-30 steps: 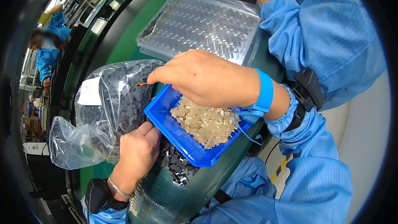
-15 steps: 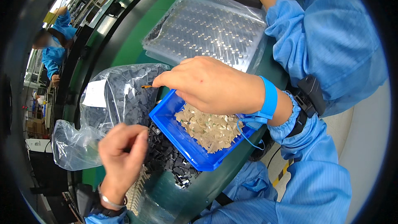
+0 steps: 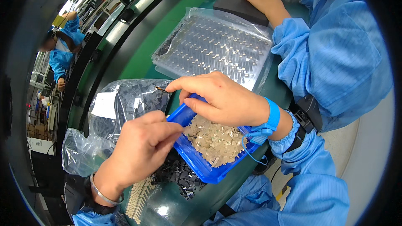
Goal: Assembling small black plastic components with beige inserts on a factory production line.
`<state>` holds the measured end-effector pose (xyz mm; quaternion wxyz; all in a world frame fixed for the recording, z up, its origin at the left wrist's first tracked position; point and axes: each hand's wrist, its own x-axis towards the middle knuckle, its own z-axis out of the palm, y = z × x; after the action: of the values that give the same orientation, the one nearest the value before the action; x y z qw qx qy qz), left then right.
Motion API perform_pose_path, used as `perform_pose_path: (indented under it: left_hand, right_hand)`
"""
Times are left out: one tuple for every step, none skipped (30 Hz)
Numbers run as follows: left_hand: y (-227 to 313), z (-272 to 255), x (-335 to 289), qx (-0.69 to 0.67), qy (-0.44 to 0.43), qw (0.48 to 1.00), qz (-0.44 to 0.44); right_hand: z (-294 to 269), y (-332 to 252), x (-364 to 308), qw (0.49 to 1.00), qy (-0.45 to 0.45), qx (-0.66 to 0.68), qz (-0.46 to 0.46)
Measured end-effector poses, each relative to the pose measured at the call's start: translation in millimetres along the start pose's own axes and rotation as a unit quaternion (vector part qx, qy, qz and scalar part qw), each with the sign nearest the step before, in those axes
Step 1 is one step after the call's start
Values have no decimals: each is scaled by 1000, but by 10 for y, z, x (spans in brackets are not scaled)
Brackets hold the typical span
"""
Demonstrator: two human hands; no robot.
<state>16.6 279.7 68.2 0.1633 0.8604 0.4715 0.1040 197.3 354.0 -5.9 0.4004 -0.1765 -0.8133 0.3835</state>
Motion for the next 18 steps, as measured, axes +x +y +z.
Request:
perform_pose_path:
  left_hand:
    - [-19,1,10,-29,13,999,-9]
    - [-30,-25,24,-29,12,999,-8]
    - [-35,-59,36,-45,-13,999,-23]
    - [-39,-74,47,-61,-37,997,-38]
    - [-61,-48,47,-60,-37,997,-39]
    - [-99,3,43,-90,-19,996,-7]
    - [-119,33,41,-119,-1,993,24]
    - [-118,35,47,-120,-3,992,25]
    - [-115,28,51,-112,-15,993,13]
    - [-116,27,58,-105,-26,994,2]
    - [-125,37,65,-105,-28,994,3]
    - [-139,52,71,-116,-15,993,-9]
    - [-148,60,76,-126,-2,992,-20]
    - [-120,25,85,-125,-2,992,-20]
    - [-71,-39,92,-140,-12,989,-47]
    - [-45,-77,95,-155,-20,985,-74]
    - [-86,-48,84,-171,27,982,-76]
    - [-141,-45,84,-137,65,986,-64]
  right_hand:
    - [-2,9,-4,1000,4,-6,-2]
    - [-7,16,-4,1000,9,-12,-3]
    - [-12,20,-6,1000,10,-11,-2]
    - [-18,21,-12,1000,11,-15,-2]
    - [-19,25,-11,1000,11,-18,-5]
    - [-15,30,-9,1000,10,-18,-5]
    - [-9,34,-4,1000,14,-8,-6]
    - [-7,42,-7,1000,17,2,-5]
    - [-11,44,-6,1000,19,2,-3]
    - [-19,38,-1,1000,15,1,-2]
    - [-24,33,2,1000,11,0,-2]
    - [-24,32,0,1000,12,-1,-1]
    - [-23,31,-1,1000,14,-2,-5]
    - [-25,31,-2,1000,15,-2,-10]
    - [-29,27,-6,1000,15,-2,-10]
    - [-33,18,-15,1000,22,-13,-15]
    - [-34,10,-20,999,28,-24,-21]
    - [-43,-9,-34,999,27,-22,-22]
